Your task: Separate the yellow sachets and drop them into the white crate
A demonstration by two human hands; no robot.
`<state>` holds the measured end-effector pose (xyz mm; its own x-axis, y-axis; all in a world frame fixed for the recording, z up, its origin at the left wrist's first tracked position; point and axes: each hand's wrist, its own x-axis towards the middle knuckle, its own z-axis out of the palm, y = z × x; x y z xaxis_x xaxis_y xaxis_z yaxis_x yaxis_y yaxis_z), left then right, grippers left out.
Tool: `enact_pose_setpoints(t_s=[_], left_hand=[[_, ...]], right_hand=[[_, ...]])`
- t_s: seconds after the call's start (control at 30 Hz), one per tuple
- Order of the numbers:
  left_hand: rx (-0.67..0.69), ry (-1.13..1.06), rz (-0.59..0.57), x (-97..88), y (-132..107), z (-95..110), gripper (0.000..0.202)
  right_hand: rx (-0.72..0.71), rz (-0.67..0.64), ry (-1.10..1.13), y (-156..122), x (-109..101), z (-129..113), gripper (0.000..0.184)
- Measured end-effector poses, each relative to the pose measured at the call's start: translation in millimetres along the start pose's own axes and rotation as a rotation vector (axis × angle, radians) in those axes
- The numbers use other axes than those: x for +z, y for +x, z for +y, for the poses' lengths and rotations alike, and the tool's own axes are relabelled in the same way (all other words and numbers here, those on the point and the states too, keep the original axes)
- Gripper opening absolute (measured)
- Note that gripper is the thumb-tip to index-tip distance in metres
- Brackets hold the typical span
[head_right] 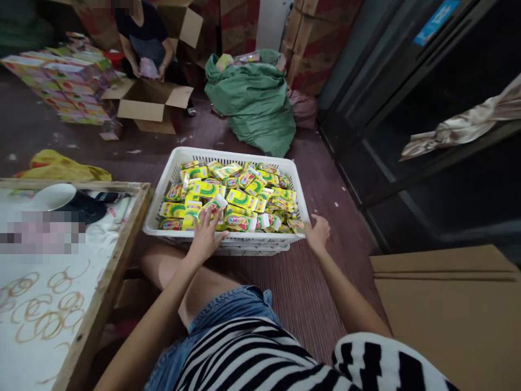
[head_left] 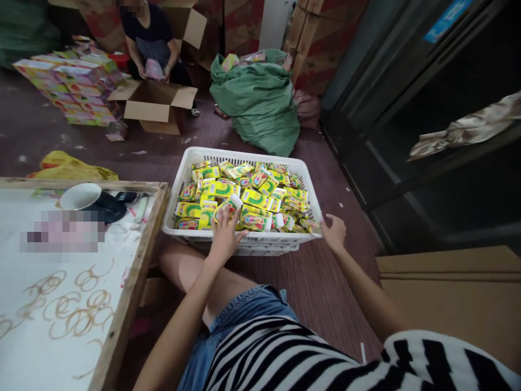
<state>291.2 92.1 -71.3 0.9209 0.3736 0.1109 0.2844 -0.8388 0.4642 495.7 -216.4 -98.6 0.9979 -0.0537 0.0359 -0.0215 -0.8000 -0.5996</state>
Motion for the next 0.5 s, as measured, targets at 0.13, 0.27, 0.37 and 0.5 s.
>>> enact_pose_setpoints(t_s=[0.13, 0.27, 0.37, 0.5], left_hand=[[0.091, 0.155, -0.078, 26.0, 44, 3, 0.063], [0.148, 0.145, 0.006, 33.2, 54, -3, 0.066], [0.192, 0.098, 0.108, 29.4, 41, -12, 0.069], [0.070, 0.115, 0.273, 23.2, 15, -31, 0.074]], right_hand=[[0.045, -0.113, -0.100, 23, 13, 11, 0.050], [0.044, -0.221, -0.223, 45, 35, 9, 0.036], [0.036, -0.250, -0.299, 53, 43, 10, 0.038], [-0.008, -0.277, -0.359, 55, 41, 15, 0.040]])
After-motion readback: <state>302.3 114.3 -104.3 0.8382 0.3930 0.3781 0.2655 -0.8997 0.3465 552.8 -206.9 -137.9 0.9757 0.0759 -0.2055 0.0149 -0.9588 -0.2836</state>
